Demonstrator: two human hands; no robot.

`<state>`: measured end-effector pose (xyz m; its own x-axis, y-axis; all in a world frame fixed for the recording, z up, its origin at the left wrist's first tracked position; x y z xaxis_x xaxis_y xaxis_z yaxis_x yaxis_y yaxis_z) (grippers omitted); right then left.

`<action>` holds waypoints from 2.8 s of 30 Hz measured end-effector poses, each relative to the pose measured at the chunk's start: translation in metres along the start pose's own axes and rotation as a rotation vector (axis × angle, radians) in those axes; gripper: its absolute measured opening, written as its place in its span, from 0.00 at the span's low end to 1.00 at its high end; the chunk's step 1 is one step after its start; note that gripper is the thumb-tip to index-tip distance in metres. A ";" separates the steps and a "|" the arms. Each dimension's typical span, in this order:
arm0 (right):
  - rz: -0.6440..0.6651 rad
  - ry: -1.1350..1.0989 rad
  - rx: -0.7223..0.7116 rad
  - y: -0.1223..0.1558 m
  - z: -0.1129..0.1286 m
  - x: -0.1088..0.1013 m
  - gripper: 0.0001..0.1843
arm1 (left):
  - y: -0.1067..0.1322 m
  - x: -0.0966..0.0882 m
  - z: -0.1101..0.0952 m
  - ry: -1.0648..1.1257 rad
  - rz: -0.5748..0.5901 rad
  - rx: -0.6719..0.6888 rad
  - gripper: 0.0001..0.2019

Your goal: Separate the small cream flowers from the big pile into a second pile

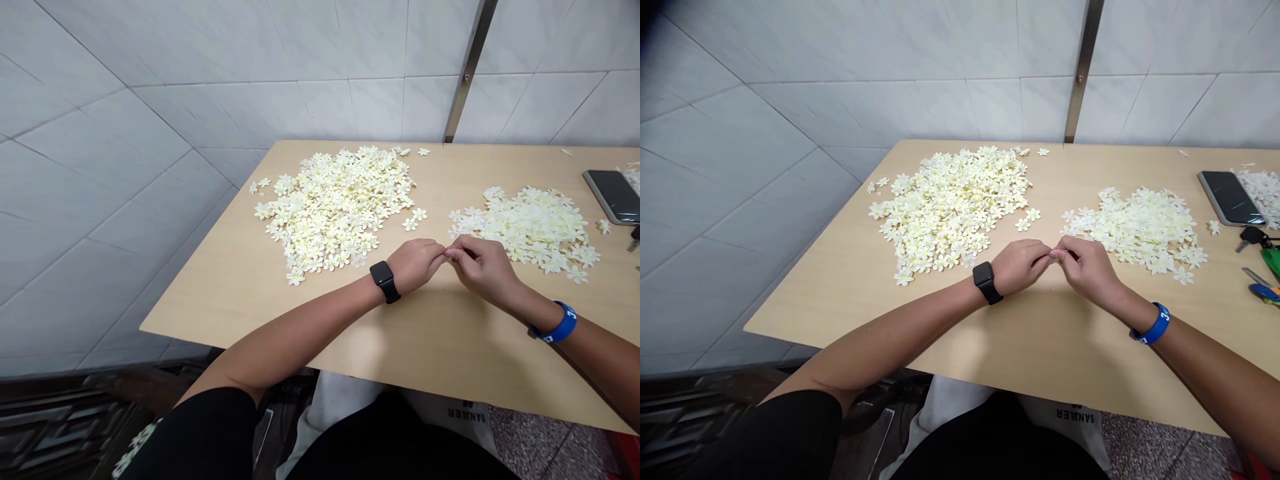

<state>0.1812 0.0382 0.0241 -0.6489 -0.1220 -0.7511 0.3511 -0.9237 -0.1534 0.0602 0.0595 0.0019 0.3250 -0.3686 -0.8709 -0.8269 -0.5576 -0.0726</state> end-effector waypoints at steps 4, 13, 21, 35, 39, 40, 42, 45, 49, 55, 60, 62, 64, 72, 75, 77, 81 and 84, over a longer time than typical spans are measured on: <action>-0.008 -0.259 0.079 0.000 -0.011 -0.001 0.16 | 0.001 -0.010 -0.004 0.083 -0.058 0.008 0.16; -0.129 0.105 -0.304 0.004 0.009 -0.011 0.16 | 0.005 -0.024 0.006 0.173 -0.142 -0.011 0.16; -0.130 0.172 -0.322 0.006 0.018 -0.009 0.05 | 0.005 -0.019 0.006 0.284 -0.087 0.023 0.17; 0.005 0.183 -0.215 0.002 0.010 0.000 0.14 | 0.002 -0.019 0.004 0.303 -0.073 0.069 0.18; 0.113 0.108 -0.222 -0.002 0.005 0.009 0.20 | 0.001 -0.017 0.007 0.369 -0.049 0.030 0.17; 0.135 0.096 -0.223 -0.003 0.005 0.010 0.22 | 0.000 -0.016 0.008 0.394 -0.036 0.020 0.17; 0.163 0.078 -0.214 -0.003 0.004 0.012 0.25 | 0.000 -0.015 0.010 0.444 -0.025 -0.001 0.18; 0.221 0.061 -0.205 -0.003 0.005 0.015 0.26 | 0.000 -0.017 0.013 0.477 -0.045 -0.023 0.21; 0.202 0.022 -0.185 -0.003 0.006 0.013 0.29 | 0.001 -0.018 0.012 0.495 -0.076 -0.037 0.25; 0.208 -0.164 -0.042 -0.005 -0.005 0.015 0.26 | 0.000 -0.015 0.000 0.382 -0.058 -0.014 0.28; 0.258 -0.255 -0.045 -0.004 -0.003 0.020 0.25 | -0.001 -0.007 0.000 0.451 0.028 0.000 0.29; 0.250 -0.252 -0.054 -0.005 0.001 0.018 0.27 | 0.001 -0.010 0.002 0.469 -0.002 0.012 0.28; 0.204 -0.264 -0.042 -0.005 0.002 0.013 0.30 | 0.003 -0.016 0.002 0.450 -0.070 0.032 0.26; 0.161 -0.641 0.037 -0.006 -0.014 0.019 0.28 | 0.008 -0.020 0.000 0.234 -0.293 0.070 0.15; 0.231 -0.752 0.013 -0.009 -0.012 0.025 0.25 | 0.010 -0.023 0.001 0.175 -0.362 0.116 0.11; 0.283 -0.801 0.019 -0.009 -0.011 0.028 0.25 | 0.011 -0.027 0.003 0.145 -0.391 0.122 0.11; 0.321 -0.890 0.092 -0.007 -0.016 0.031 0.23 | 0.014 -0.034 0.003 0.170 -0.413 0.131 0.11; 0.301 -0.930 0.139 -0.005 -0.024 0.033 0.21 | 0.015 -0.035 -0.004 0.223 -0.400 0.182 0.11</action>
<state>0.1740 0.0479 -0.0150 -0.8386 -0.5407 0.0669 0.5447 -0.8345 0.0828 0.0386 0.0612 0.0330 0.7076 -0.3131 -0.6335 -0.6772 -0.5563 -0.4815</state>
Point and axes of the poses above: each hand's wrist, its own y-axis away from the middle knuckle, its own x-axis out of the palm, z = x × y, the point moved 8 cm from there along -y, towards the middle knuckle, and after that the axes turned 15 degrees about z, right-handed, at the moved point
